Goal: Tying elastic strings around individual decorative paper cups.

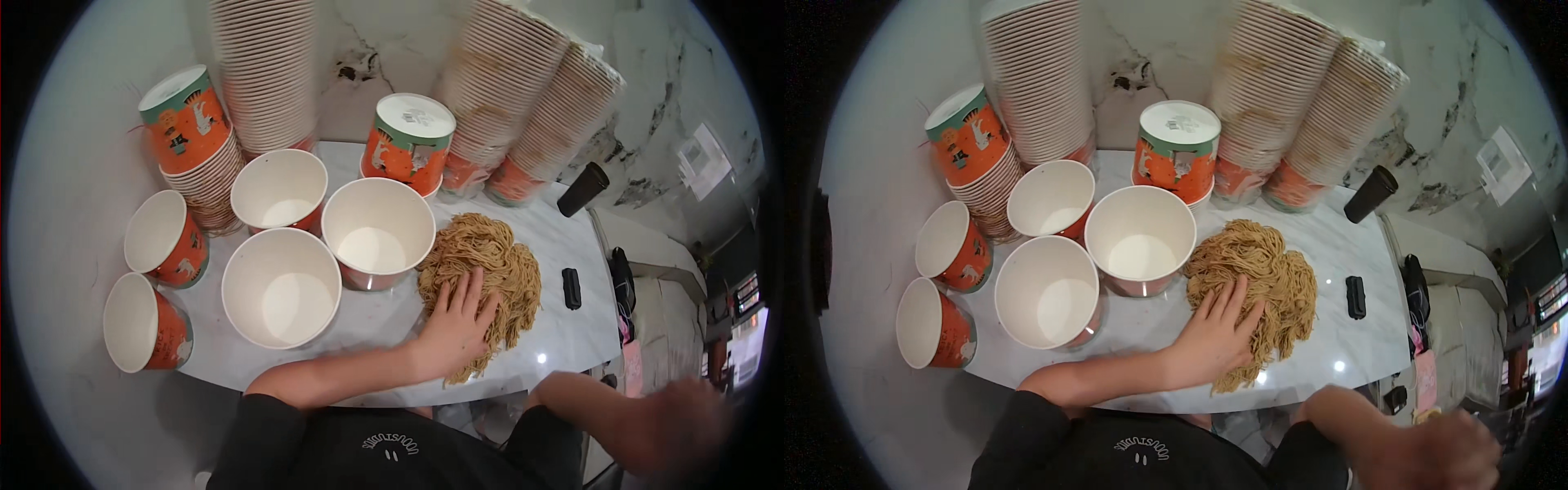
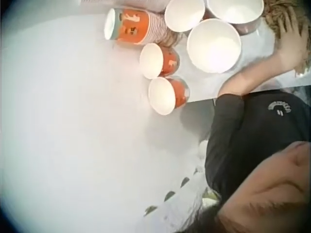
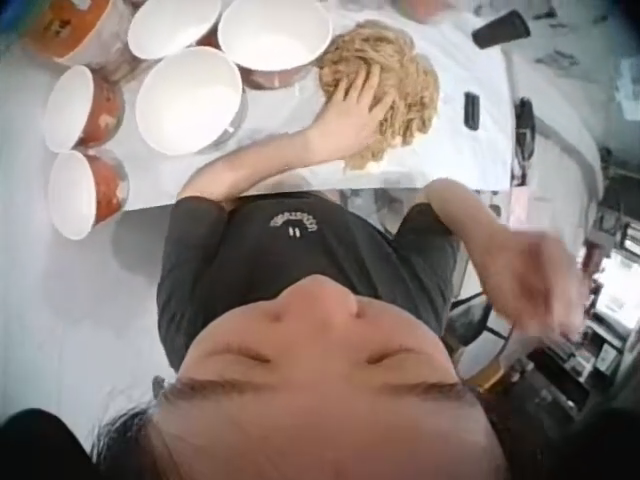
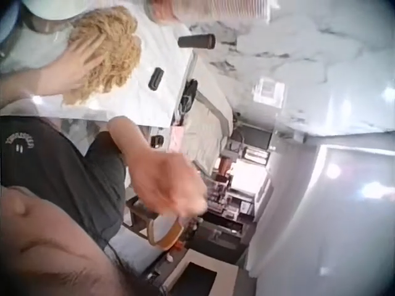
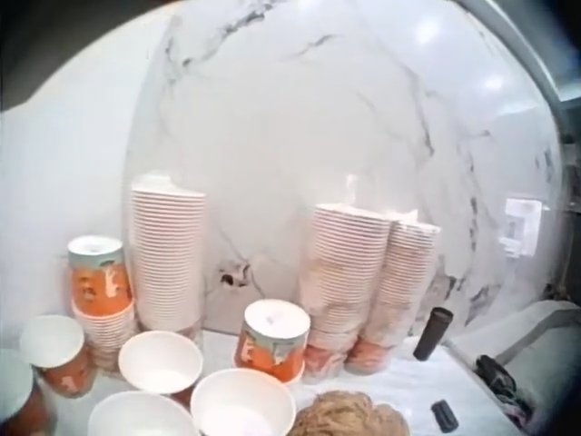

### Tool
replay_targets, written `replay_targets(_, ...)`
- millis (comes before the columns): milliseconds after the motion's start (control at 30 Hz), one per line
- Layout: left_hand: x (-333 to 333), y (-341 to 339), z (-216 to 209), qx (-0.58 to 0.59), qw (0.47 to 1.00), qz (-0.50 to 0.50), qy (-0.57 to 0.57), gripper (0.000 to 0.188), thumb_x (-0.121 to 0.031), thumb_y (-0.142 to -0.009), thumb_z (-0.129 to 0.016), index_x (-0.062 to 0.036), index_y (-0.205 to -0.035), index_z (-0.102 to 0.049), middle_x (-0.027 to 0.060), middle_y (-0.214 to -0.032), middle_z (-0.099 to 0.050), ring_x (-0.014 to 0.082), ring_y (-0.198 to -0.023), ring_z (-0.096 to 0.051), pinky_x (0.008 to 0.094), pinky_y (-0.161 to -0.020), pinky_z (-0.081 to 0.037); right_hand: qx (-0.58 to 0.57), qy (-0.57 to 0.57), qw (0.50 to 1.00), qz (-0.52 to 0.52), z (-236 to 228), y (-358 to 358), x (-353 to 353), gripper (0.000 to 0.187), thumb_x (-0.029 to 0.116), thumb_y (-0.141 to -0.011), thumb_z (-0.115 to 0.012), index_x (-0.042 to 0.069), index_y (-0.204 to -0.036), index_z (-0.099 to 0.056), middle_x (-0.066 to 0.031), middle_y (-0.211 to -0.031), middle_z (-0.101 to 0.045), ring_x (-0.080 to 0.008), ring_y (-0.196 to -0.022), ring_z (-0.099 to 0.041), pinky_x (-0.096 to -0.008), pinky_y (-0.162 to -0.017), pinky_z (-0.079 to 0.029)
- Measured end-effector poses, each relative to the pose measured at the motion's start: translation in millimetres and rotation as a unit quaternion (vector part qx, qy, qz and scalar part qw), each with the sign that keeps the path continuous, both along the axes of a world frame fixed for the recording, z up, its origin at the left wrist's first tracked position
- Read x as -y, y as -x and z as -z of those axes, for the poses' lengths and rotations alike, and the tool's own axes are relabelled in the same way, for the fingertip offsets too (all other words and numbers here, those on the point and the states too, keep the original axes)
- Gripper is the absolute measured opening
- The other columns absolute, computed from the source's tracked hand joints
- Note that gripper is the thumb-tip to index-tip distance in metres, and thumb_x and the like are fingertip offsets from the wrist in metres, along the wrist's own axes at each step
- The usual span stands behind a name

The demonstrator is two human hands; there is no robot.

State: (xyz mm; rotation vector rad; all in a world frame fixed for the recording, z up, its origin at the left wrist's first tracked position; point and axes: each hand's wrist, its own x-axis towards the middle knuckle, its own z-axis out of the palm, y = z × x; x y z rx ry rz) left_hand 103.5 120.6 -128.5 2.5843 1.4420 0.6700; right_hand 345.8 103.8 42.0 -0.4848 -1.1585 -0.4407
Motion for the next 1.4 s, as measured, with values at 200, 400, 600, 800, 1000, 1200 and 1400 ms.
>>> replay_targets(200,80,79,-40,0.403,0.911,0.037,0.082,0.080,-0.024,-0.091,-0.077,-0.0010,-0.156,-0.036,0.0285,-0.159,-0.031,0.0406,-0.135,-0.051,0.0418,-0.100,-0.053,0.325,0.587,0.662,-0.335,55,123,-5,0.009,0.002,-0.089,-0.074,0.001,-0.097,-0.072,-0.0072,-0.079,-0.066,-0.0146,-0.063,-0.059,-0.0288,-0.055,-0.042)
replay_targets(400,110,125,-32,0.262,0.965,-0.004,0.017,0.054,-0.005,-0.091,-0.075,0.0000,-0.142,-0.056,0.0149,-0.117,-0.069,0.0276,-0.094,-0.071,0.0355,-0.075,-0.059,0.310,0.579,0.574,-0.489,99,157,2,0.007,0.003,-0.094,-0.070,-0.001,-0.100,-0.068,-0.0054,-0.081,-0.061,-0.0131,-0.071,-0.058,-0.0263,-0.063,-0.044)
replay_targets(600,137,155,-28,0.297,0.950,-0.090,0.038,0.025,-0.003,-0.087,-0.078,-0.0020,-0.112,-0.075,0.0098,-0.089,-0.071,0.0236,-0.075,-0.072,0.0333,-0.063,-0.058,0.335,0.599,0.540,-0.488,112,165,0,0.005,0.005,-0.095,-0.070,0.001,-0.098,-0.069,-0.0029,-0.079,-0.058,-0.0141,-0.069,-0.055,-0.0278,-0.062,-0.043)
replay_targets(800,146,145,-40,0.379,0.913,-0.105,0.105,0.022,-0.002,-0.088,-0.077,-0.0023,-0.109,-0.074,0.0095,-0.089,-0.071,0.0232,-0.076,-0.072,0.0334,-0.062,-0.057,0.382,0.559,0.533,-0.508,126,182,15,0.007,0.007,-0.094,-0.072,0.003,-0.100,-0.069,-0.0075,-0.085,-0.061,-0.0228,-0.077,-0.060,-0.0314,-0.066,-0.047)
replay_targets(1000,157,157,-18,0.360,0.926,-0.093,0.058,0.022,-0.001,-0.088,-0.076,-0.0030,-0.110,-0.072,0.0079,-0.093,-0.070,0.0247,-0.077,-0.071,0.0342,-0.066,-0.057,0.338,0.567,0.536,-0.526,124,199,33,0.005,0.002,-0.096,-0.068,0.001,-0.101,-0.068,-0.0090,-0.086,-0.061,-0.0229,-0.078,-0.062,-0.0312,-0.070,-0.049)
replay_targets(1200,163,168,-29,0.322,0.941,-0.099,0.031,0.021,-0.002,-0.087,-0.077,-0.0033,-0.107,-0.073,0.0068,-0.092,-0.069,0.0244,-0.076,-0.070,0.0334,-0.064,-0.056,0.339,0.590,0.540,-0.495,122,208,40,0.010,0.002,-0.090,-0.073,0.001,-0.098,-0.069,-0.0073,-0.082,-0.059,-0.0186,-0.072,-0.056,-0.0294,-0.064,-0.044)
replay_targets(1400,158,174,-35,0.291,0.954,-0.070,-0.023,0.029,-0.001,-0.082,-0.080,-0.0026,-0.110,-0.074,0.0065,-0.095,-0.069,0.0233,-0.079,-0.071,0.0332,-0.066,-0.056,0.311,0.543,0.615,-0.479,127,212,42,0.012,0.003,-0.078,-0.081,0.003,-0.089,-0.075,0.0004,-0.061,-0.047,-0.0126,-0.057,-0.046,-0.0292,-0.054,-0.032)
